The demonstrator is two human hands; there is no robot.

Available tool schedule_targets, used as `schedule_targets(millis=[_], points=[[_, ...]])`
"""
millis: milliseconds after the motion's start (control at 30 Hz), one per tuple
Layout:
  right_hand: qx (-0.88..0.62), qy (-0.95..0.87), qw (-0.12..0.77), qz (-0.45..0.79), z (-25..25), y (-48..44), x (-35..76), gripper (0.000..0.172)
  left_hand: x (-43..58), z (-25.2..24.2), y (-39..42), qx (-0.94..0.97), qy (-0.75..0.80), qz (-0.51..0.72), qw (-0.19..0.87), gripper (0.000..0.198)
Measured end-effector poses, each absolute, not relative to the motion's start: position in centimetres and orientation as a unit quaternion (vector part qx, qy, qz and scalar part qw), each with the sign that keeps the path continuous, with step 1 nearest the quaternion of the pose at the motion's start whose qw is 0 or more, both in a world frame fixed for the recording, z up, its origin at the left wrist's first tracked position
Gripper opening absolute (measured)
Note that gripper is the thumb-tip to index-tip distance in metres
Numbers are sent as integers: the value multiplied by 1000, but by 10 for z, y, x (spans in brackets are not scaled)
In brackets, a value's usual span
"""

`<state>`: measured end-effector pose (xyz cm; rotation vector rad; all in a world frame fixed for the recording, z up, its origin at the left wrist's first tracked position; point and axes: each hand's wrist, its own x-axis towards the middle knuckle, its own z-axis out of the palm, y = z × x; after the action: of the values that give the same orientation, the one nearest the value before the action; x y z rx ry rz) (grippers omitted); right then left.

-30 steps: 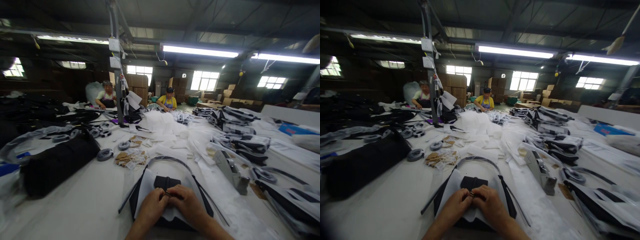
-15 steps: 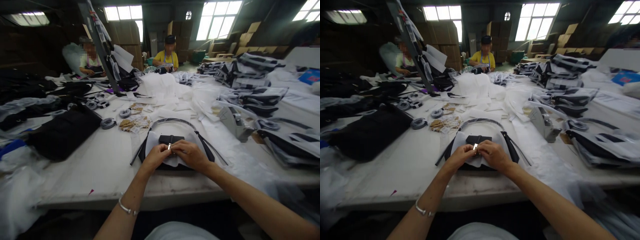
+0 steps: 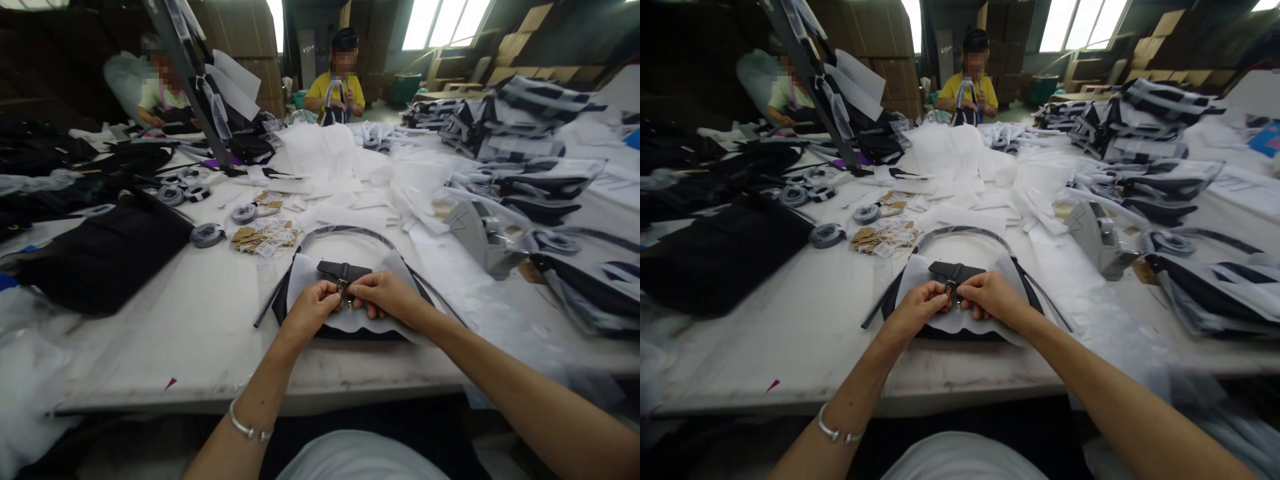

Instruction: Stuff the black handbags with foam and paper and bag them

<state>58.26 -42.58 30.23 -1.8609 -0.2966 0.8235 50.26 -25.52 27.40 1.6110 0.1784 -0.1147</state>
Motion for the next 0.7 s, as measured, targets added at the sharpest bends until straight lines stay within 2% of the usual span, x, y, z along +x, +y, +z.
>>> schedule_targets(millis=[167,233,300,500,700], points=[[-753,-91,538,367,303,-421,586,24,500,279,-256,732,71,-53,676,21],[-773,-95,522,348,304,-418,583,25,500,278,-257,750,72,-51,655,21],[-816,-113,481,299,306,-415,579,25,499,276,-258,763,74,-45,641,21],[-895,-255,362,52,304,-411,569,20,500,272,-259,739,71,-43,669,25],[-892,-306,333,-21,298,-413,567,15,501,269,-257,708,69,-37,702,29]])
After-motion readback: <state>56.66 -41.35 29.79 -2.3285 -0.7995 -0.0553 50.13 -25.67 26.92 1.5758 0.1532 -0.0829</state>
